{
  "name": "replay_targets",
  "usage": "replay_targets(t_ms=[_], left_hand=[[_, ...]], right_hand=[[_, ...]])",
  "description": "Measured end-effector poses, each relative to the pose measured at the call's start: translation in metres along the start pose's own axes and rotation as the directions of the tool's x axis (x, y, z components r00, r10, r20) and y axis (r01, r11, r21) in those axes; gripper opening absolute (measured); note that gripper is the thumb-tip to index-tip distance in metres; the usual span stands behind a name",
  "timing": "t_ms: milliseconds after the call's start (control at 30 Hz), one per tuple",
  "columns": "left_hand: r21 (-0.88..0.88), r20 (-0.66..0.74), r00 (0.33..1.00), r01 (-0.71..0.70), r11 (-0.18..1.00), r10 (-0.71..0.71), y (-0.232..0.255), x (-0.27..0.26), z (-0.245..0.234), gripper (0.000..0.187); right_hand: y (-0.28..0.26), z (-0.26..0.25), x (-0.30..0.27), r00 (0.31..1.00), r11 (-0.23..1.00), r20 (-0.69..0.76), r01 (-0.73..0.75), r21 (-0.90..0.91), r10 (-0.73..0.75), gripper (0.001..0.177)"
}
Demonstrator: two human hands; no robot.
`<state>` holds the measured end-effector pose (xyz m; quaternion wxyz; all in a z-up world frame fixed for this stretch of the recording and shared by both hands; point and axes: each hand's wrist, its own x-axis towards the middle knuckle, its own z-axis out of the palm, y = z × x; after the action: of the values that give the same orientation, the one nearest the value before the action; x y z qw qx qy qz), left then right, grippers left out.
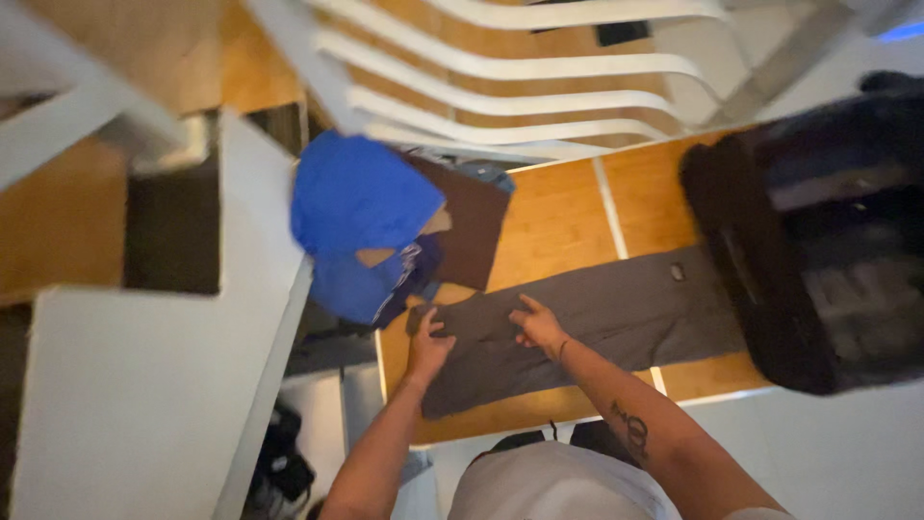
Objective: The person folds a black t-shirt and a grey t-shirt by hand on a wooden table, then places each folded shirt into a suitcase.
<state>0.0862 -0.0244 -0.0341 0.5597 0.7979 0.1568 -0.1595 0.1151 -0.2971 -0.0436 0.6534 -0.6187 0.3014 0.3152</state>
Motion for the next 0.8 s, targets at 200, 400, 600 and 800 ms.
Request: replay_targets(t_ms=[200,400,600,800], left_hand=[[0.641,0.240,0.905,-0.420,0.643,0.352,0.060,-0.011,0.043,0.067],[0.607,0.527,0.770,-0.637,0.475,0.360,0.106,-0.006,0.123,0.072],[0.477,0.731,0.591,-0.800,0.365,0.341,0.124,-0.026,0.204,0.071],[0.376,0.866,0.436,-0.891,0.255,0.245,0.103,-0.060,0.259,0.071]], right_hand=[[0.037,-0.078,-0.023,0.866,0.661,-0.129,0.264,-0.702,-0.484,0.073],[0.047,-0.145,-0.100,0.804,0.635,-0.269,0.165,-0.755,-0.530,0.072],[0.080,-0.178,-0.174,0.796,0.710,-0.440,-0.019,-0.704,-0.416,0.071],[0.137,-0.179,-0.237,0.697,0.791,-0.561,0.016,-0.611,-0.447,0.068]])
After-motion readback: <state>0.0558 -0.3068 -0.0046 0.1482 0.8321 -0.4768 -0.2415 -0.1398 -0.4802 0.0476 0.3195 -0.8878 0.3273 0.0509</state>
